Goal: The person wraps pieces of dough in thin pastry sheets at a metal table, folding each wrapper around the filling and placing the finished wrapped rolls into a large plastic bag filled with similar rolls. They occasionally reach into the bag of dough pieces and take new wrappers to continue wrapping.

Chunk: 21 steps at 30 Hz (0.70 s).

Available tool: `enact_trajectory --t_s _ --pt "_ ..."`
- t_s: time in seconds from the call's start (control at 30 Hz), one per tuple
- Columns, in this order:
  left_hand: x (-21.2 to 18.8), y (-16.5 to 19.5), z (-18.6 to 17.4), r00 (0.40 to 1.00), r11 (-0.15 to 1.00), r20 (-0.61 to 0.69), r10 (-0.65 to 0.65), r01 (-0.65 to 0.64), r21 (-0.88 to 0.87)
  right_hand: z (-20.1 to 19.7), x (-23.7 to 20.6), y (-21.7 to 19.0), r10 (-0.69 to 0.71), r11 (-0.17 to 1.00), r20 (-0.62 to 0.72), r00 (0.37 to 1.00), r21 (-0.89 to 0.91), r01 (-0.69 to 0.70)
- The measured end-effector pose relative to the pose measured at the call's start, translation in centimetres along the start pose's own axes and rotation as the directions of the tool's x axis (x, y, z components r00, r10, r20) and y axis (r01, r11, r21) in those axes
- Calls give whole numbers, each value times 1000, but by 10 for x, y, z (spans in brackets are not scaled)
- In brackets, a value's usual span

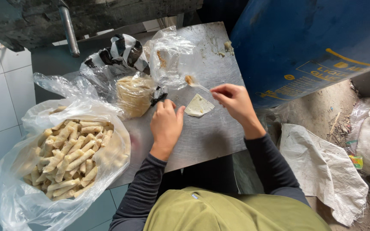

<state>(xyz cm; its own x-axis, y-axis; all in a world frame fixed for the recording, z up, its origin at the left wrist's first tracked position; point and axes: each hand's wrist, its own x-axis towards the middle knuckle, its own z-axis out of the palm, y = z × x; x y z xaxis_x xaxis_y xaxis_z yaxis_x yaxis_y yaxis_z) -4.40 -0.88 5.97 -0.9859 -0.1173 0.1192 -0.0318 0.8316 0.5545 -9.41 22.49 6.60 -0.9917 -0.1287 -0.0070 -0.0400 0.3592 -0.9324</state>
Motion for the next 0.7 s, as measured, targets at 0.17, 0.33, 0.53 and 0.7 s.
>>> enact_trajectory --t_s 0.17,0.33,0.53,0.7 --pt "-6 4 28 998 999 48 35 -37 39 -17 -33 19 70 998 41 997 8 -70" --pt "-6 8 48 993 989 2 121 -121 84 -15 -53 27 -8 993 10 1000 -115 10" --pt "-4 8 50 987 986 -9 158 -159 -60 -17 -61 18 -466 728 39 884 -550 408" --pt "-1 13 40 998 927 32 47 -31 -374 -22 -57 14 -672 278 272 689 -770 575"
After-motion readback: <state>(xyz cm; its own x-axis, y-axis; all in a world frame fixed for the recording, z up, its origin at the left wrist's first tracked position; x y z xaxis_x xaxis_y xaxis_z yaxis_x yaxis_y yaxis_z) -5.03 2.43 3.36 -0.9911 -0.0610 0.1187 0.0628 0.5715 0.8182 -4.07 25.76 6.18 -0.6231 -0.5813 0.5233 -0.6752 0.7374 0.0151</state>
